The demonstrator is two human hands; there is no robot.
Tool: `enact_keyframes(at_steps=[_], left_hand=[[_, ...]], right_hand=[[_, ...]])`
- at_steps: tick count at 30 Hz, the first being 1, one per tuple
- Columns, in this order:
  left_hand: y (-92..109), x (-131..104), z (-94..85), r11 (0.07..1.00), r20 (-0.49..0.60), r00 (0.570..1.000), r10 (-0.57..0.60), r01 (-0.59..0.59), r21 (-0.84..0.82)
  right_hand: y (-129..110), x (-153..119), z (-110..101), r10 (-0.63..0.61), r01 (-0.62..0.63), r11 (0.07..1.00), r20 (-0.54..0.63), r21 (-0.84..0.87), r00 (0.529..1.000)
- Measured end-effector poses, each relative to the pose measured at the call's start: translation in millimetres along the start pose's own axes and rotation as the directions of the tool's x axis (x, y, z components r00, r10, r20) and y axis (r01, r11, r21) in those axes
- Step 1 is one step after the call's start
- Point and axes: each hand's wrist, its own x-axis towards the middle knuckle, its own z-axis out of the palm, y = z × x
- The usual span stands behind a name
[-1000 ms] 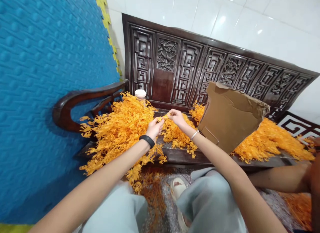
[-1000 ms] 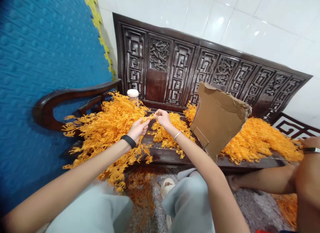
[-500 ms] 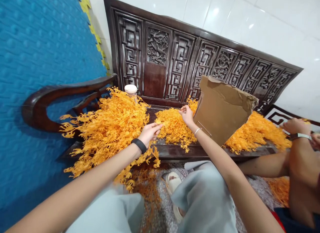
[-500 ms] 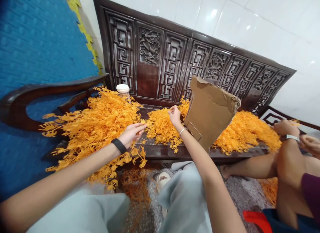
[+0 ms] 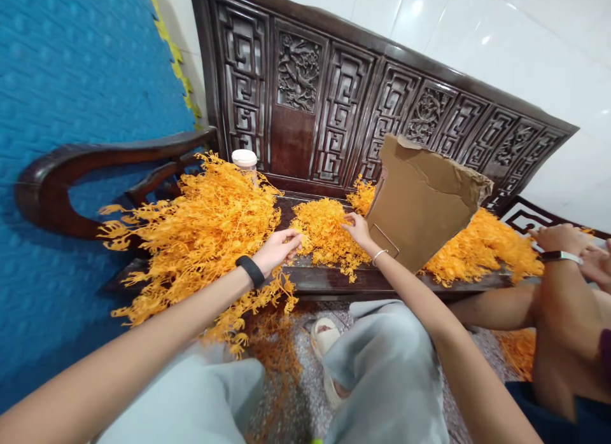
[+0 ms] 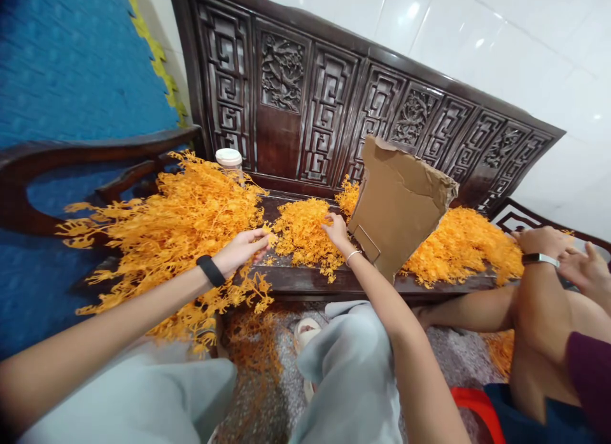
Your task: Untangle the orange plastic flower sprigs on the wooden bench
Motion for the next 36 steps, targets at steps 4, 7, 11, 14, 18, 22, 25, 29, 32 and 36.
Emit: enact_keyframes(at_steps=[4, 7, 11, 14, 18, 22, 25, 29, 32, 36], left_hand=[[-1, 2, 3.0, 1.0, -0.001, 1.0, -0.012, 0.012, -0.012], [-1, 5, 3.3, 0.998, -0.016, 1.0, -0.017, 0.016, -0.058], [-2, 11, 1.7, 0.995, -0.028, 1.0, -0.013, 0.01, -0.1], [-5, 13, 2.7, 0.994, -0.019, 1.0, -0.021, 0.019, -0.107], [-12, 11, 7.0, 0.997, 0.028, 0.998, -0.061, 0.062, -0.04], [-20, 10, 10.2, 0.987, 0.122, 0.985, -0.12, 0.106, 0.119], [-23, 9, 12.7, 0.972, 0.238, 0.964, -0.118, 0.063, 0.228], [-24, 10, 18.3, 0.946, 0.331, 0.935, -0.125, 0.012, 0.325], [-30, 10, 23.0, 0.915, 0.39, 0.911, -0.137, -0.035, 0.403], [-41, 8, 27.5, 0.874, 0.377, 0.916, -0.135, -0.07, 0.481]], right_hand=[[-9, 2, 12, -0.074, 0.074, 0.989, 0.003, -0.131, 0.997], [-19, 5, 24, -0.095, 0.115, 0.963, 0.094, -0.243, 0.991], [-23, 10, 43, -0.048, 0.126, 0.937, 0.237, -0.325, 0.97], [-19, 17, 53, 0.009, 0.11, 0.918, 0.297, -0.38, 0.955], [-13, 26, 58, 0.051, 0.15, 0.897, 0.433, -0.416, 0.9], [-14, 27, 60, 0.108, 0.172, 0.874, 0.527, -0.455, 0.843], [-16, 28, 63, 0.158, 0.167, 0.859, 0.561, -0.484, 0.812], [-16, 30, 65, 0.166, 0.176, 0.856, 0.58, -0.486, 0.797], [-14, 30, 65, 0.15, 0.176, 0.858, 0.564, -0.482, 0.812], [-15, 25, 63, 0.147, 0.18, 0.851, 0.552, -0.494, 0.821]])
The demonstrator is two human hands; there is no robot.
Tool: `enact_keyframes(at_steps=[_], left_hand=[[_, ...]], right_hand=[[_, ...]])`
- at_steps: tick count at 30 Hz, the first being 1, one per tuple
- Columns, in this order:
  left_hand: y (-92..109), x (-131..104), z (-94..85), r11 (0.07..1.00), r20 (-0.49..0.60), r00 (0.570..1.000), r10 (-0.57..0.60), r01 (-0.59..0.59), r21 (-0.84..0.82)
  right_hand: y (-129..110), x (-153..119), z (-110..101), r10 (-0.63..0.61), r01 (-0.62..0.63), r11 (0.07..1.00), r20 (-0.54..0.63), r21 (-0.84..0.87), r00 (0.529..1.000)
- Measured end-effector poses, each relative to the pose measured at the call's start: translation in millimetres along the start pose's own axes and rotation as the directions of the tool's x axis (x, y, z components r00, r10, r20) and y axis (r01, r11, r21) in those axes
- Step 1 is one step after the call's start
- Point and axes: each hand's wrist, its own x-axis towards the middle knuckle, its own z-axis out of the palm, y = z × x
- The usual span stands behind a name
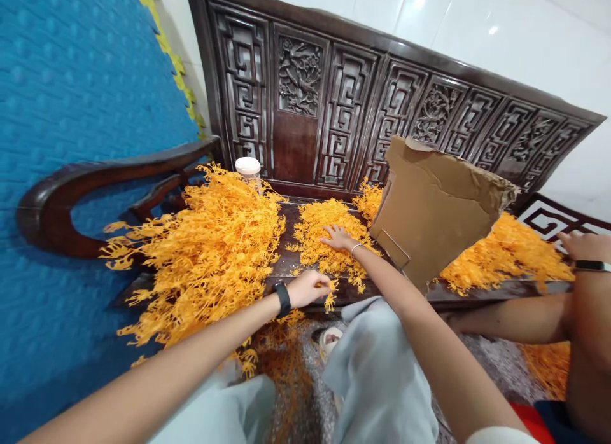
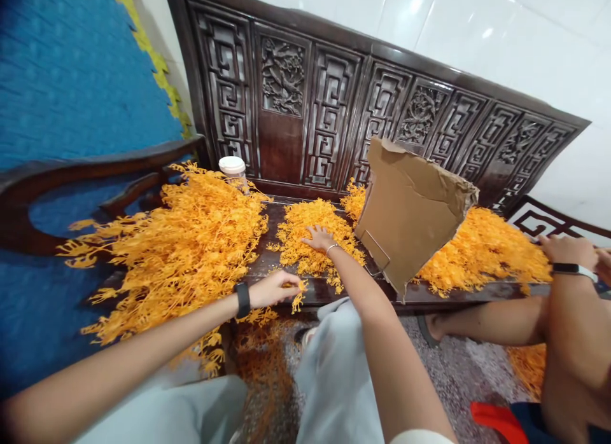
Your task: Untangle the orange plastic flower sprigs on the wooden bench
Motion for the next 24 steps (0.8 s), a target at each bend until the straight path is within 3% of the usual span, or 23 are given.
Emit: enact_keyframes(at_steps=[3, 7, 12, 16, 18, 20, 22, 24], left_hand=[[-1, -1, 1.8, 0.997, 0.013, 0.998, -0.061, 0.06, 0.051], [4, -3, -4.9, 0.987, 0.0, 0.997, 0.075, -0.074, 0.145], [10, -6, -18.5, 0.995, -0.035, 0.999, 0.039, -0.035, 0.089], [17, -10, -28.8, 0.999, -0.149, 0.988, -0.034, 0.039, 0.032], [21, -12, -32.4, 0.997, -0.219, 0.972, -0.081, 0.079, -0.016], [26, -13, -34.1, 0.993, -0.267, 0.957, -0.113, 0.104, -0.048], [30, -13, -33.6, 0.99, -0.28, 0.95, -0.137, 0.122, -0.073], [33, -13, -31.5, 0.988, -0.284, 0.948, -0.144, 0.124, -0.089]], right_hand=[[-7, -6, -3, -0.007, 0.004, 0.999, -0.048, -0.046, 0.999], [-19, -17, -10, -0.029, 0.013, 0.996, -0.173, -0.091, 0.984], [-18, -35, -10, 0.027, -0.003, 0.997, -0.289, 0.083, 0.957], [-10, -48, -18, -0.051, 0.148, 0.964, -0.393, 0.22, 0.918], [-11, -59, -30, -0.079, 0.249, 0.908, -0.447, 0.336, 0.891], [-18, -74, -44, -0.106, 0.345, 0.791, -0.442, 0.505, 0.891], [-30, -95, -58, -0.213, 0.402, 0.641, -0.351, 0.654, 0.912], [-42, -117, -67, -0.391, 0.422, 0.569, -0.219, 0.706, 0.894]])
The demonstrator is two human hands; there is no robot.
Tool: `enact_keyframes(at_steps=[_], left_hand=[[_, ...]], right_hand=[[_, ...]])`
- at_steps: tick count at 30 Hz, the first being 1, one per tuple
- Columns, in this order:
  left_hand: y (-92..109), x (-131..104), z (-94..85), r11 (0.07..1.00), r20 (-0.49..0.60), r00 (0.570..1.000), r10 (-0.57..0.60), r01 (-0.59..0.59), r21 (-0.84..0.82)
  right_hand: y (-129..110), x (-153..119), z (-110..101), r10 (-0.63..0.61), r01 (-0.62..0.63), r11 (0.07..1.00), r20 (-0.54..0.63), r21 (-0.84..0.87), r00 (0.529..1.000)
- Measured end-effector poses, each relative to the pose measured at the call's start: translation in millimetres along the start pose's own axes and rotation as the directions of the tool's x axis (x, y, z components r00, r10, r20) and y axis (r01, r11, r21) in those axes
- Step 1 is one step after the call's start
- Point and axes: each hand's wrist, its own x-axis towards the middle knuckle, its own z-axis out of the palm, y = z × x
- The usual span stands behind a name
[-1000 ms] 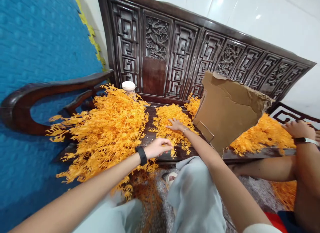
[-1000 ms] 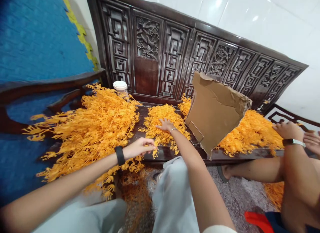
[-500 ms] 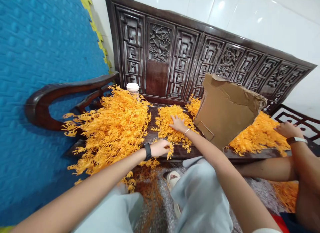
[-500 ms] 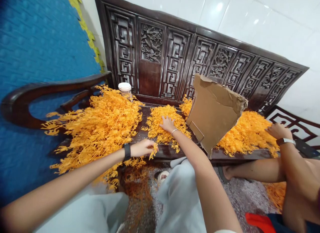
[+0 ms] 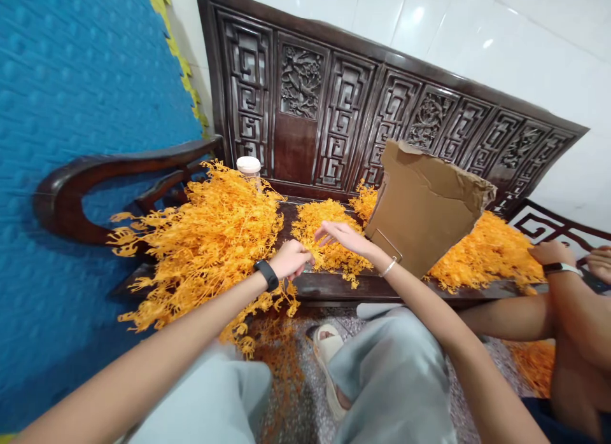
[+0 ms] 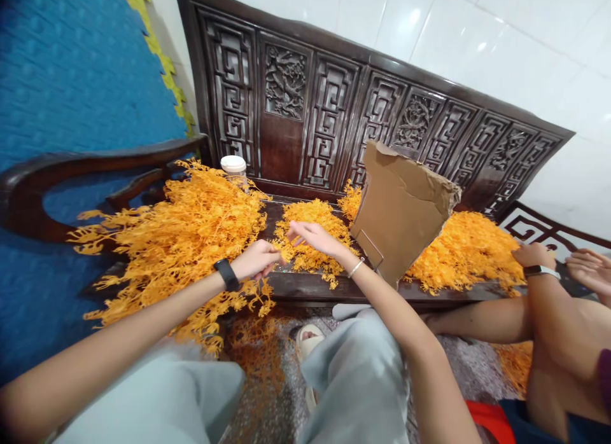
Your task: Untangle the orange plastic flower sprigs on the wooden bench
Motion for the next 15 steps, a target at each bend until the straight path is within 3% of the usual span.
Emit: enact_keyframes(at_steps=[1, 3, 9, 15], left_hand=[[1, 0, 1.4, 1.0, -0.006, 1.0, 0.004, -0.004, -0.006], [2, 0, 4.0, 1.0, -0.021, 1.0, 0.021, -0.022, -0.015], [7, 2, 2.6, 0.996, -0.073, 0.994, 0.087, -0.089, -0.026], [7, -1, -2.6, 0.99, -0.039, 0.992, 0.123, -0.126, -0.067]], right_hand=[[-9, -6, 3, -0.006, 0.007, 1.0, 0.085, -0.011, 0.996], [-19, -14, 9, 0.0, 0.01, 0.998, 0.145, -0.065, 0.989], [-11, -16, 10, 0.017, -0.027, 0.991, 0.078, 0.132, 0.997], [-10, -15, 5, -0.005, 0.024, 0.975, -0.083, 0.223, 0.997]])
